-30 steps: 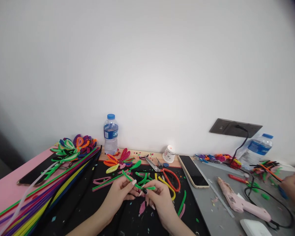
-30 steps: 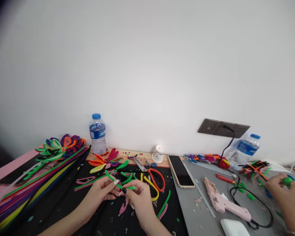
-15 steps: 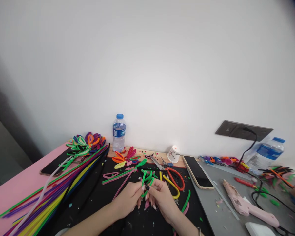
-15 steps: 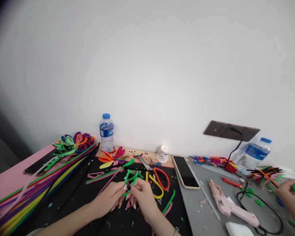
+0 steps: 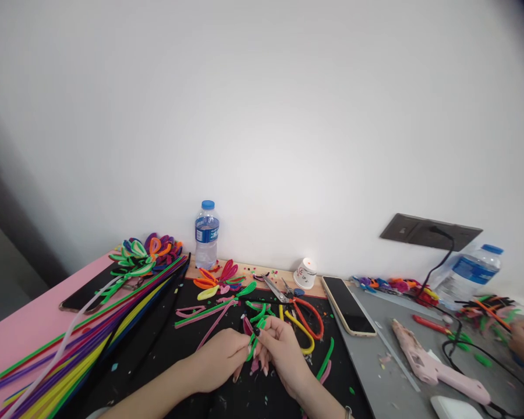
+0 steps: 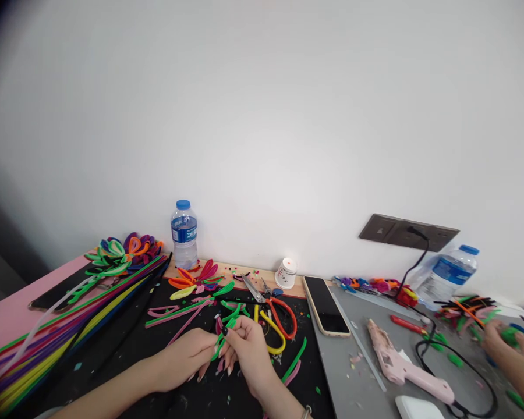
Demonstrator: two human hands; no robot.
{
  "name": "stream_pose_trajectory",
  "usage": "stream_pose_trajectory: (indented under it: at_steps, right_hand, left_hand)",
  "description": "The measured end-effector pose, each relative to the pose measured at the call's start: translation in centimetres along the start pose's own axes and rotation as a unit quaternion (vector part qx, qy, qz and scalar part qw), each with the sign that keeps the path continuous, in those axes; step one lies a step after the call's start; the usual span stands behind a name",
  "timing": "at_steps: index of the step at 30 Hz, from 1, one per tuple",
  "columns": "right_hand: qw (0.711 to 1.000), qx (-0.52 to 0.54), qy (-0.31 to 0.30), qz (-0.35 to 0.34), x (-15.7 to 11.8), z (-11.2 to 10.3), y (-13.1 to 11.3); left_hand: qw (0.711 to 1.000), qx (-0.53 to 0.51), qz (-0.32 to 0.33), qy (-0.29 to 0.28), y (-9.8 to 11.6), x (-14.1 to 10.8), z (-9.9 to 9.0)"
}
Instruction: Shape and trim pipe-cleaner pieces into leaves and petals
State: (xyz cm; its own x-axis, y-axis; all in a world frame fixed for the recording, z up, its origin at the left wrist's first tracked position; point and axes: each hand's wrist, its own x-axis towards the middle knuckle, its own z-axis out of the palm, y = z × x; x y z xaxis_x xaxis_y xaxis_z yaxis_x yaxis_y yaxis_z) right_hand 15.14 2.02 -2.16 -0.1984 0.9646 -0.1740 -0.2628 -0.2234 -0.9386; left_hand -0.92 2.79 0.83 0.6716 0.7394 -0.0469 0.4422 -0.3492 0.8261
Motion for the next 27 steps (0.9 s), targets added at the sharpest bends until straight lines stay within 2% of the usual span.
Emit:
stream_pose_trajectory:
  at_steps: [8,14,20,27]
  right_hand:
    - [0.999,-0.013,-0.002,0.031,0.2,-0.1,-0.2]
    - [1.0,0.004,-0.006,0.026,0.1,-0.2,-0.8]
    - [0.997,0.076,0.015,0.024,-0.1,-0.4,-1.6]
    - [0.995,0.096,0.004,0.018,0.0,-0.5,-1.4]
  left_hand:
    - [0.999,0.021,0.025,-0.01,-0.5,-0.1,0.1]
    - [0.998,0.037,0.039,-0.028,-0.3,-0.1,0.0]
    - [0.997,0.057,0.044,0.017,0.7,-0.4,-0.4]
    - [0.998,0.042,0.028,0.025,1.8,-0.8,-0.8]
